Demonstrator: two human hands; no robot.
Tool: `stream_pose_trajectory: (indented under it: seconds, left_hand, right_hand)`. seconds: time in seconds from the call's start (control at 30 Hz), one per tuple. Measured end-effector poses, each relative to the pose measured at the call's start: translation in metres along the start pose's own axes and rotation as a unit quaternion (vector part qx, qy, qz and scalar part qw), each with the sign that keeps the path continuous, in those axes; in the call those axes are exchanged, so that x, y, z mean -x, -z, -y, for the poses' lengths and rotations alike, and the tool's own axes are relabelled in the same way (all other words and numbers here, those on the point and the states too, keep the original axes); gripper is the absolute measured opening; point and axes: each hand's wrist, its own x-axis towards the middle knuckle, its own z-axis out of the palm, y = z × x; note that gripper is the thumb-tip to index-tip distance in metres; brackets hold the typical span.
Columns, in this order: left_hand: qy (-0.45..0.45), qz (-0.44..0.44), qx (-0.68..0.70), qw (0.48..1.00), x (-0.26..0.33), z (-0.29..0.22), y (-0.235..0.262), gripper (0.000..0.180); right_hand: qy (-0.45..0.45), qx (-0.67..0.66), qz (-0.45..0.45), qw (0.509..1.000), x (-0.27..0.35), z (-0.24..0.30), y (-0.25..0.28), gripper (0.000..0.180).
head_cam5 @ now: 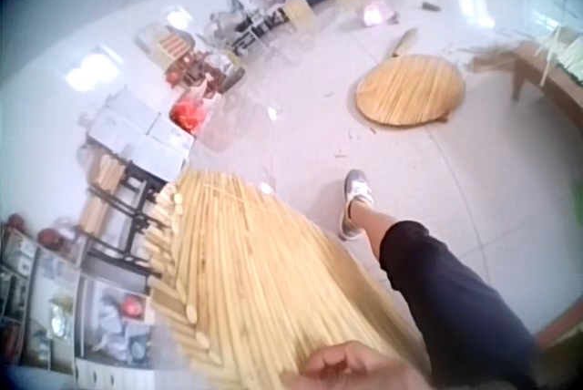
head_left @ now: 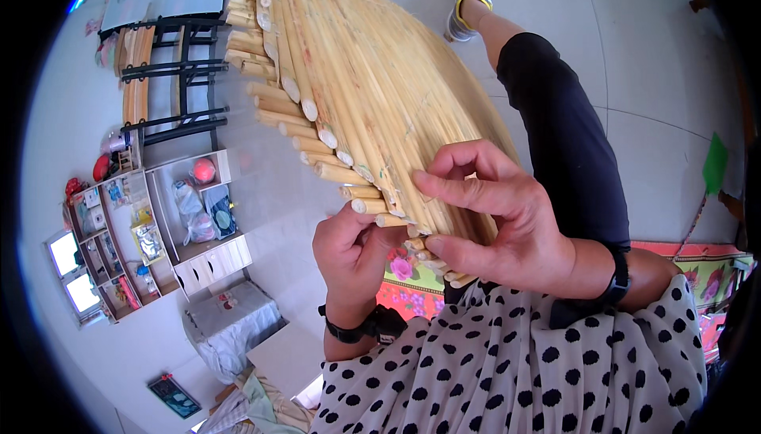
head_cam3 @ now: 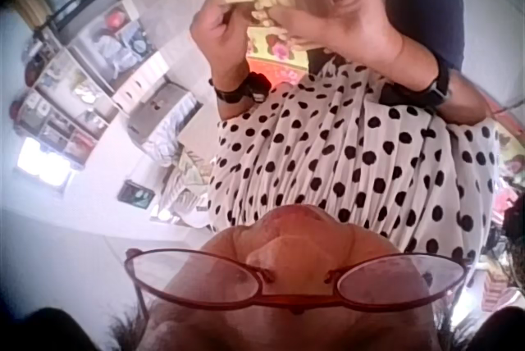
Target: The person weaves a large circular bamboo mat by hand, threading a white string through the bamboo slats to secure them. They use pliers to pull the string tight and cut the excess, then rotate the mat to continue weaving from different angles.
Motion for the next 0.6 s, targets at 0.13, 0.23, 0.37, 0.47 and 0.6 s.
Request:
stream_pose_trajectory:
  seconds: [0.13, 0.23, 0.37, 0.47, 0.6]
  left_hand:
    - [-0.034, 0.017, -0.077, 0.996, -0.004, -0.015, 0.0, 0.01]
    - [-0.022, 0.021, -0.088, 0.996, -0.006, -0.017, -0.001, 0.011]
    - [0.075, -0.049, 0.006, 0.996, -0.004, -0.031, -0.015, 0.02]
    - [0.088, -0.032, 0.014, 0.996, -0.003, -0.035, -0.016, 0.031]
    - [0.111, -0.043, 0.069, 0.991, -0.005, -0.045, -0.021, 0.03]
  right_hand:
    - [0.027, 0.003, -0.001, 1.0, 0.001, -0.003, -0.001, 0.051]
    - [0.04, 0.005, -0.006, 0.999, -0.001, -0.004, 0.0, 0.048]
    - [0.046, 0.029, -0.004, 0.998, -0.001, -0.003, -0.001, 0.048]
    - [0.056, 0.045, -0.009, 0.997, -0.001, -0.003, -0.002, 0.048]
    - [0.068, 0.059, -0.021, 0.996, -0.002, -0.004, -0.004, 0.046]
